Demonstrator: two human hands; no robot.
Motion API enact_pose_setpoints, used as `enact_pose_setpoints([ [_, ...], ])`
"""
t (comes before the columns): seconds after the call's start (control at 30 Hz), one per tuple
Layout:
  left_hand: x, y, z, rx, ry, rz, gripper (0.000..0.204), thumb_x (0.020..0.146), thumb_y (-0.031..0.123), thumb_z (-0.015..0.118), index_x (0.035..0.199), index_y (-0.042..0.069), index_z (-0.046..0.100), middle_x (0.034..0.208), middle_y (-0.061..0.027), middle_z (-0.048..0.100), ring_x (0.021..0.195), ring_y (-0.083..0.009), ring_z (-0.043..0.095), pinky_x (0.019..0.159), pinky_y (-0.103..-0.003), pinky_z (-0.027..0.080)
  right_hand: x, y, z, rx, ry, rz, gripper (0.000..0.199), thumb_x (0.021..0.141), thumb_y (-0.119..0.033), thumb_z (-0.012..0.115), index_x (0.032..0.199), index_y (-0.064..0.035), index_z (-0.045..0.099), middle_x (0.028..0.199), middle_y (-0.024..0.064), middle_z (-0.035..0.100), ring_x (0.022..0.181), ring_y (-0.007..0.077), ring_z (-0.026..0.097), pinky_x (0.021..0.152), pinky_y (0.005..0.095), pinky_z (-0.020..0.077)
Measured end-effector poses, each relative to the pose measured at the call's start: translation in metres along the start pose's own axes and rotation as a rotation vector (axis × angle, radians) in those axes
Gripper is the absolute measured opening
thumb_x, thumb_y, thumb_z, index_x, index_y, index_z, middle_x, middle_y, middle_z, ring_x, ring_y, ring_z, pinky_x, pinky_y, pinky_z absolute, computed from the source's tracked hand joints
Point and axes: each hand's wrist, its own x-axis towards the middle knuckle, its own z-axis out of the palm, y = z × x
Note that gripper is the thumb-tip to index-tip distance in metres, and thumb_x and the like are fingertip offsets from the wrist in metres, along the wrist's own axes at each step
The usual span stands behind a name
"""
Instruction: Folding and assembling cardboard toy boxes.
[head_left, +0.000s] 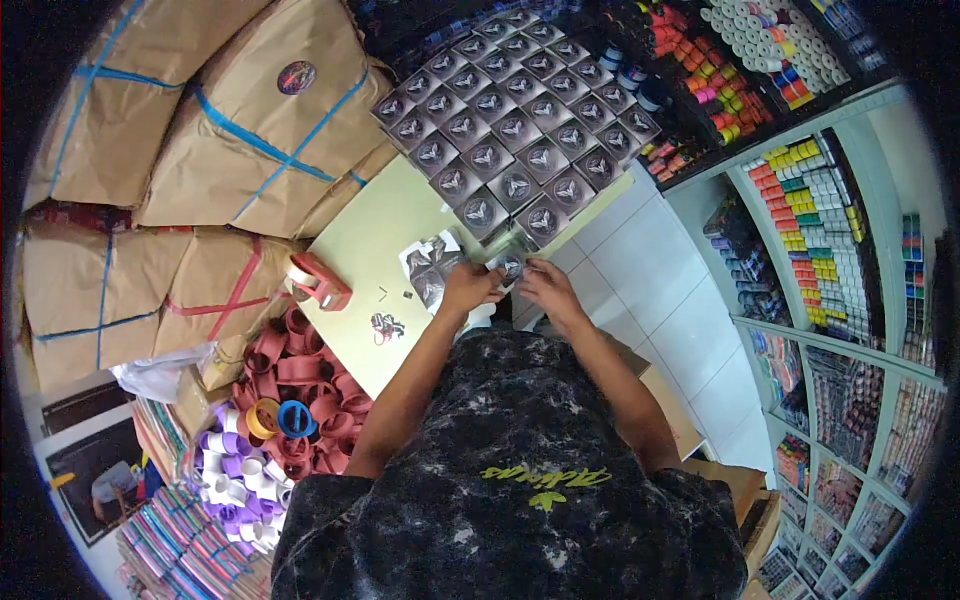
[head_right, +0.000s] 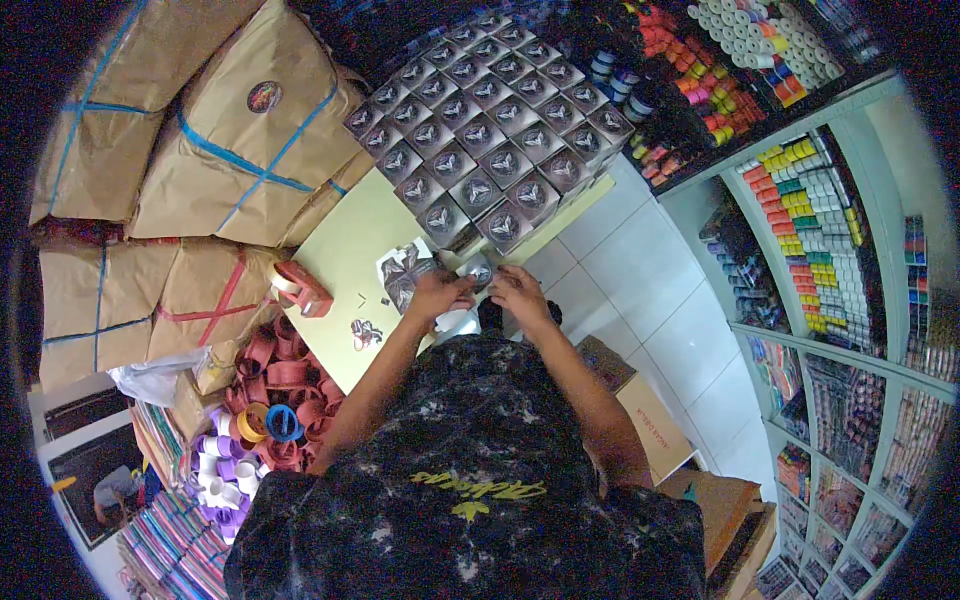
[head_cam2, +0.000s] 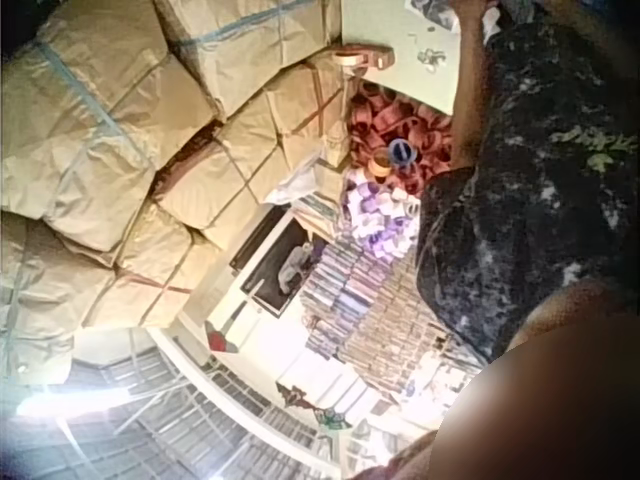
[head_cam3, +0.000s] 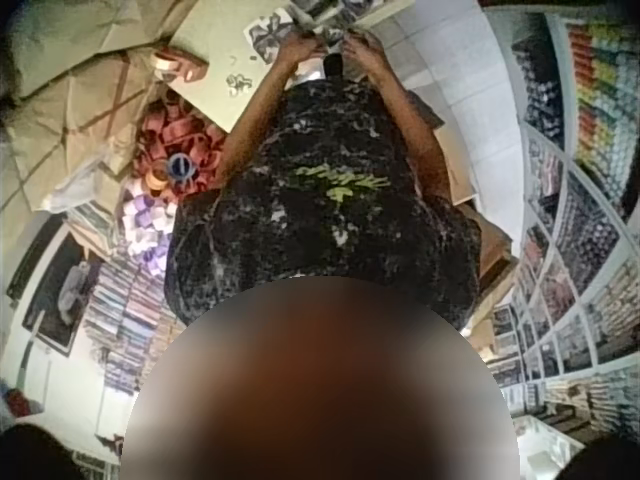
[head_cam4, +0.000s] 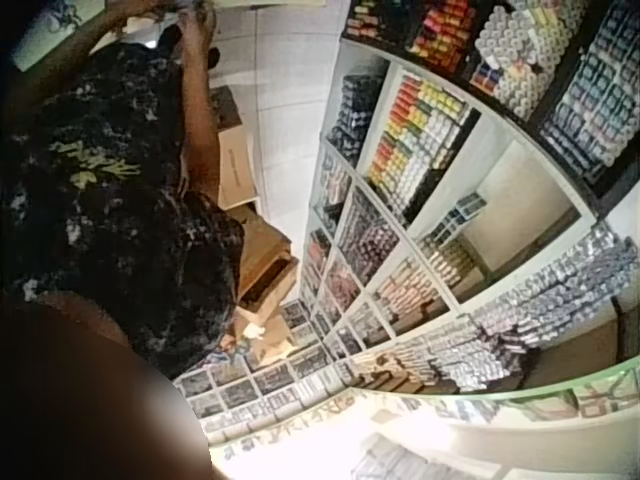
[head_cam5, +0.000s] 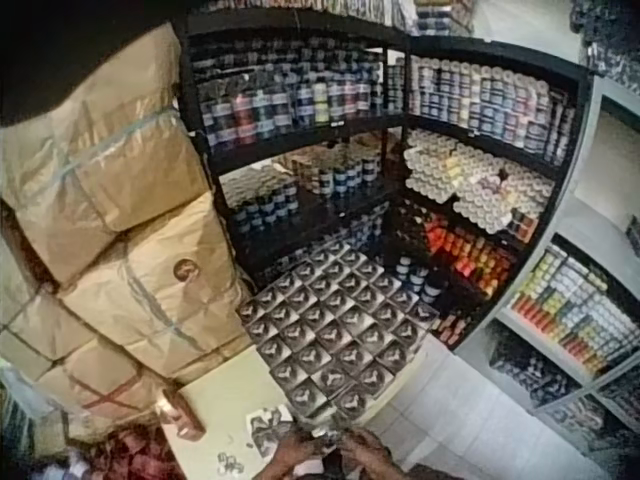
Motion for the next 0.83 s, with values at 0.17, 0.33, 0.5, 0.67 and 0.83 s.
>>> enact_pose_setpoints([
  [0.17, 0.010, -0.002, 0.003, -0.050, -0.008, -0.020, 0.032, 0.094, 0.020, 0.072, 0.106, -0.009, 0.065, 0.092, -0.0150, 0.071, 0.075, -0.0230, 0.073, 0.068, -0.029, 0.062, 0.009, 0.006, 0.006, 0.157, 0.063, 0.003, 0.047, 0.101, -0.018, 0.063, 0.141, -0.0020, 0.046, 0.126, 0.0117, 0.061, 0.118, 0.0266, 0.062, 0.101, 0.0393, 0.0509],
  [0.33, 0.019, -0.010, 0.002, -0.132, -0.088, 0.035, 0.024, 0.096, 0.014, 0.068, 0.108, -0.007, 0.064, 0.102, -0.0157, 0.071, 0.091, -0.0242, 0.073, 0.075, -0.033, 0.063, 0.012, 0.003, 0.005, 0.388, 0.043, 0.055, 0.040, 0.100, -0.008, 0.059, 0.137, -0.0042, 0.044, 0.132, 0.0141, 0.060, 0.125, 0.0316, 0.060, 0.108, 0.0436, 0.0479],
  [0.5, 0.020, -0.008, 0.004, -0.165, -0.086, 0.027, 0.023, 0.096, 0.012, 0.066, 0.110, -0.006, 0.063, 0.105, -0.0151, 0.070, 0.093, -0.0242, 0.072, 0.077, -0.034, 0.063, 0.019, 0.013, -0.003, 0.469, 0.018, 0.048, 0.045, 0.098, -0.009, 0.065, 0.137, -0.0071, 0.043, 0.129, 0.0146, 0.062, 0.119, 0.0310, 0.063, 0.104, 0.0437, 0.0507],
  [0.67, 0.019, -0.007, 0.004, -0.163, -0.067, -0.016, 0.021, 0.097, 0.011, 0.065, 0.110, -0.005, 0.063, 0.107, -0.0147, 0.070, 0.095, -0.0234, 0.071, 0.078, -0.034, 0.064, 0.014, 0.006, 0.003, 0.457, 0.045, 0.068, 0.044, 0.098, -0.010, 0.065, 0.136, -0.0066, 0.043, 0.130, 0.0146, 0.062, 0.120, 0.0318, 0.062, 0.104, 0.0446, 0.0507],
  [0.83, 0.019, -0.011, -0.005, -0.196, -0.123, 0.016, 0.023, 0.096, 0.008, 0.066, 0.115, -0.003, 0.063, 0.112, -0.0142, 0.069, 0.099, -0.0248, 0.071, 0.077, -0.035, 0.064, 0.011, 0.000, 0.005, 0.429, 0.012, 0.093, 0.061, 0.100, -0.008, 0.058, 0.153, -0.0017, 0.029, 0.145, 0.0189, 0.049, 0.133, 0.0364, 0.053, 0.113, 0.0464, 0.0445],
])
